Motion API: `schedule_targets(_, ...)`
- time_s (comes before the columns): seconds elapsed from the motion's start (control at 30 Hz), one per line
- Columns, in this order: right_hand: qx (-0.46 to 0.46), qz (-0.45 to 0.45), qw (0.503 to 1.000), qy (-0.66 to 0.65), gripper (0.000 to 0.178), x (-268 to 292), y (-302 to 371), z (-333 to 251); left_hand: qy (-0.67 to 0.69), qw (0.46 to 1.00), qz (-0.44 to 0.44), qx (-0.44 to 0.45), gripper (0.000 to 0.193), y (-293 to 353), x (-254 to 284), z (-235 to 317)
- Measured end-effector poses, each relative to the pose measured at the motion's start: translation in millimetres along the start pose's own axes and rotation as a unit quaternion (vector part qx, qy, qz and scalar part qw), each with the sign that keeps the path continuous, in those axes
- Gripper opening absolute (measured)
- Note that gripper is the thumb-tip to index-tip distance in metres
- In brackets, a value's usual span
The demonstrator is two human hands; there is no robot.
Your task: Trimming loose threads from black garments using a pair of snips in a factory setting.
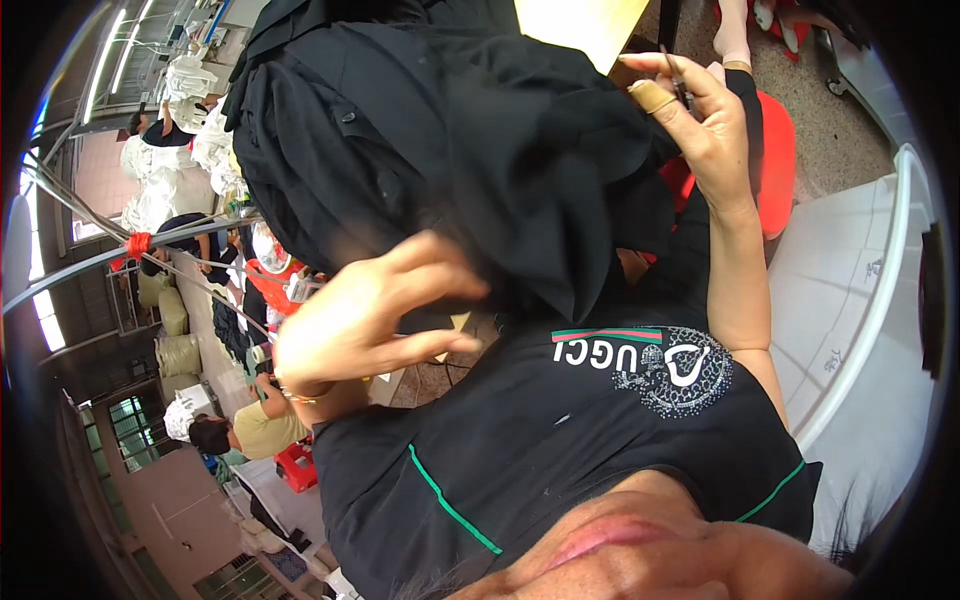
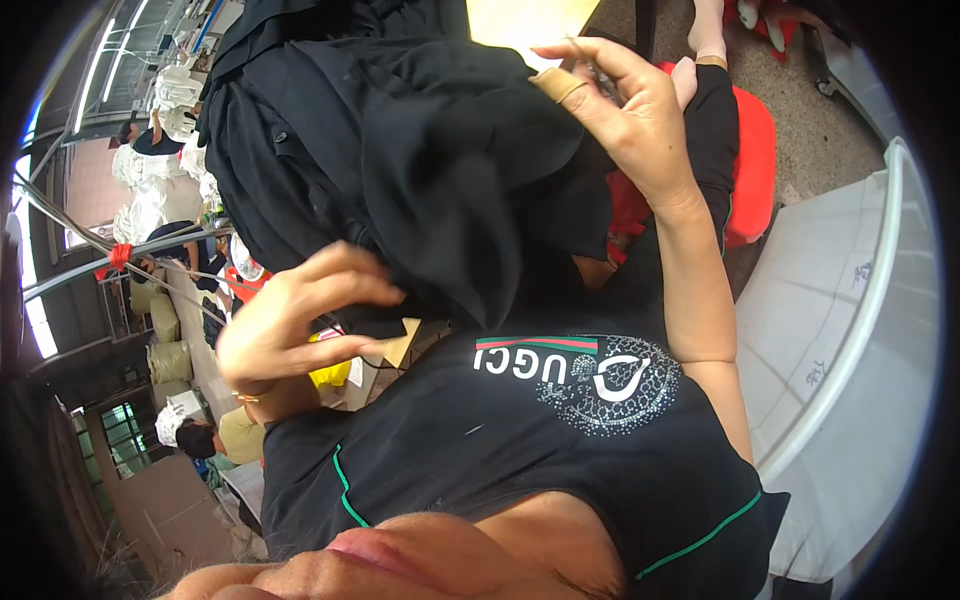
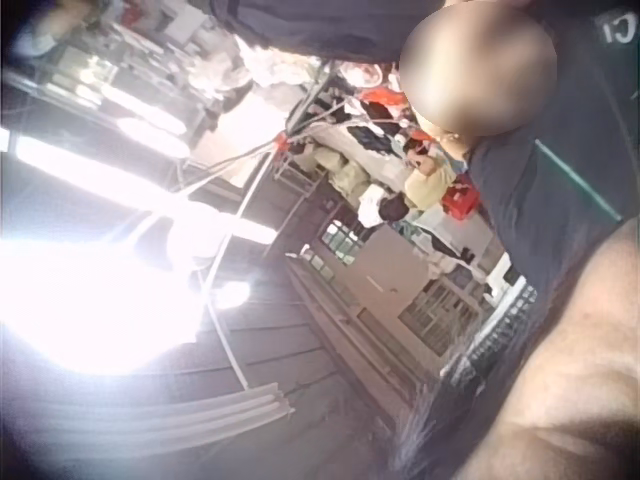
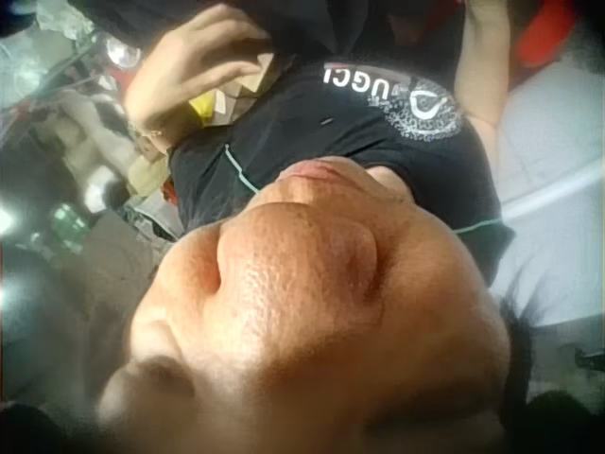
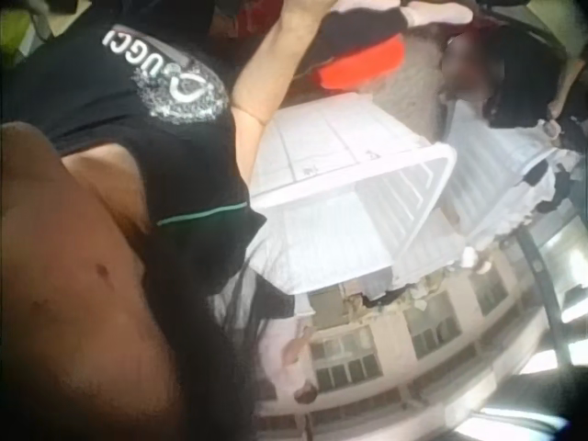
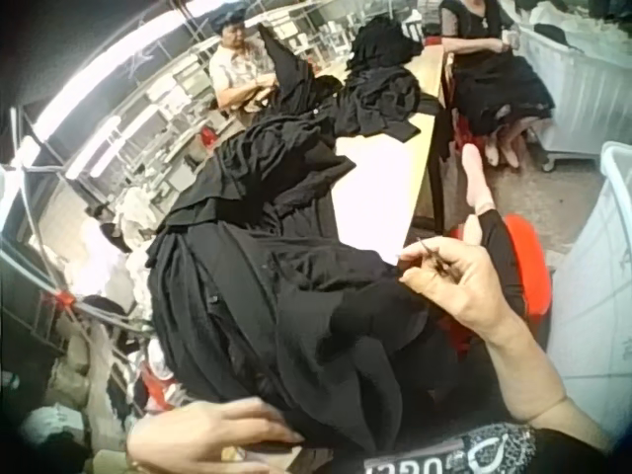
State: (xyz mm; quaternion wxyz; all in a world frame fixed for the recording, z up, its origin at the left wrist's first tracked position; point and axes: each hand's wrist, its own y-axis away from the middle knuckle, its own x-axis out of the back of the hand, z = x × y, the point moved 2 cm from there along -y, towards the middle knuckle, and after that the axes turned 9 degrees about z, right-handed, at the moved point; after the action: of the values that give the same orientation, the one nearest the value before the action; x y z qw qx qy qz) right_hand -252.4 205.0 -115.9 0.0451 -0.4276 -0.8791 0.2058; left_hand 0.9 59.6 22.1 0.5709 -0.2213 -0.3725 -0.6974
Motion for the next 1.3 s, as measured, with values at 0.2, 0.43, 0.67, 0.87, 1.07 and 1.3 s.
schedule_targets(0.2,-0.030,-0.079,0.996,0.017,0.030,-19.4,13.3,-0.9,0.002,0.981,0.192,0.018,0.014,-7.4,61.8,0.4)
schedule_targets(0.43,-0.065,-0.078,0.993,0.059,0.034,-30.5,13.4,-6.5,-0.057,0.954,0.292,-0.041,0.028,-89.1,87.5,-63.0)
schedule_targets(0.67,0.084,-0.160,0.983,0.016,0.025,-54.5,23.0,-27.2,-0.219,0.948,0.220,-0.077,0.007,-78.8,82.7,-82.2)
schedule_targets(0.87,0.250,-0.205,0.946,-0.015,0.029,-75.4,28.8,-55.2,0.098,0.928,0.349,-0.080,0.005,-1.7,74.2,-71.8)
schedule_targets(1.07,0.283,-0.290,0.914,0.002,0.032,-105.1,54.2,-58.3,-0.039,0.957,0.283,0.043,0.006,53.2,67.1,-68.0)
schedule_targets(1.3,0.231,-0.317,0.919,0.035,0.027,-103.9,62.6,-45.3,-0.218,0.934,0.242,0.147,0.007,32.5,52.8,-60.6)
